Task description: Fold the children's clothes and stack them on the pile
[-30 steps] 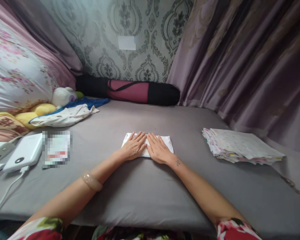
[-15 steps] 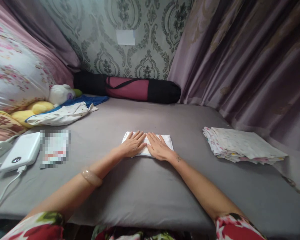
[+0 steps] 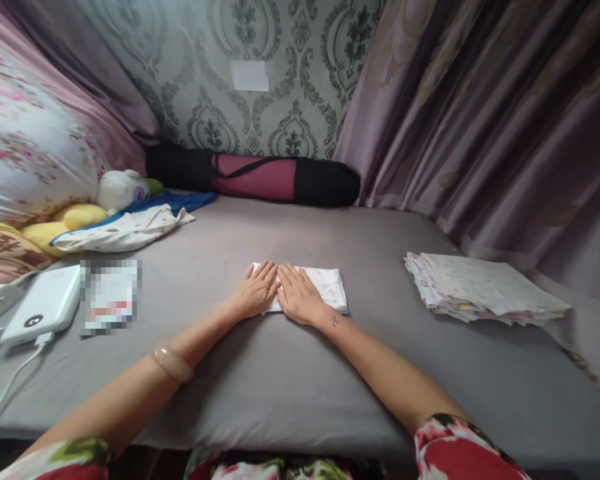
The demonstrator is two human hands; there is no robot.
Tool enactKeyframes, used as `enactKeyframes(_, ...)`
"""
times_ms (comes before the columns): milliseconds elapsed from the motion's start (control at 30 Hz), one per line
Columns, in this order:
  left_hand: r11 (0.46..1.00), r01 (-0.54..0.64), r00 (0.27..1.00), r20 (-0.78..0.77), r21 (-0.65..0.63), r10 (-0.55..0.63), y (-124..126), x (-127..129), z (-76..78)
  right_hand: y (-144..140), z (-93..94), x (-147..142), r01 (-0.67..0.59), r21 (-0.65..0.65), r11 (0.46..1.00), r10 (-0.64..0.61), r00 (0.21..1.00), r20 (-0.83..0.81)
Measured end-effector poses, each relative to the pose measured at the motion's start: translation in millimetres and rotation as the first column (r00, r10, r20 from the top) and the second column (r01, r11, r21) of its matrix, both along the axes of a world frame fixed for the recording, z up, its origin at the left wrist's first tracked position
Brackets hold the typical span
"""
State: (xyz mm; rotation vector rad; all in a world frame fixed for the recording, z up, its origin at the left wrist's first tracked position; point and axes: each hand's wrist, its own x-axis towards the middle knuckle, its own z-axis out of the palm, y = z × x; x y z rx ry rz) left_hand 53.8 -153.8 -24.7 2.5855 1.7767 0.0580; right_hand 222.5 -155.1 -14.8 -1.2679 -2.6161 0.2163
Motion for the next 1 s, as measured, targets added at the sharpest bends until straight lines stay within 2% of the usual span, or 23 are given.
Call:
enactKeyframes(67, 1.000, 0.000, 1.000, 0.003, -0.017, 0.000, -1.7, 2.1, 7.4, 0.6, 6.3, 5.1, -0.007, -0.041, 0.999, 0.008, 1.000, 0.006)
enactKeyframes(200, 0.996, 0.061, 0.996, 0.057, 0.062, -0.064, -7.3, 10.3, 15.9, -2.9, 15.8, 21.1, 0.056, -0.025, 0.998, -0.056, 0.998, 0.007)
enactKeyframes(300, 0.994, 0.101, 0.991, 0.083, 0.047, -0.105, -8.1, 15.8, 9.8, -6.6, 11.3, 29.2, 0.092, -0.027, 0.995, -0.092, 0.995, 0.029)
enactKeyframes(467, 0.995, 0.102, 0.991, 0.086, 0.009, -0.103, -3.8, 16.7, -1.7, -6.5, 2.2, 29.4, 0.102, -0.045, 0.994, -0.100, 0.994, 0.032)
enactKeyframes(600, 0.996, 0.093, 0.994, 0.065, 0.009, -0.093, -3.5, 9.8, 3.5, -4.4, 8.4, 36.9, 0.095, -0.106, 0.990, -0.092, 0.995, 0.032)
enactKeyframes(700, 0.998, 0.055, 0.996, 0.066, 0.017, -0.056, -4.1, 0.7, 7.3, -4.5, 9.9, 48.2, 0.142, -0.093, 0.985, -0.139, 0.989, 0.047)
enactKeyframes(800, 0.999, 0.035, 0.997, 0.063, -0.038, -0.033, -3.5, -6.0, 7.8, -4.5, 5.8, 55.5, 0.182, -0.084, 0.980, -0.176, 0.981, 0.081)
enactKeyframes(1000, 0.997, 0.032, 0.999, 0.040, -0.067, -0.029, -1.1, -9.2, 9.1, -1.6, 9.5, 60.7, 0.166, -0.146, 0.975, -0.153, 0.984, 0.093)
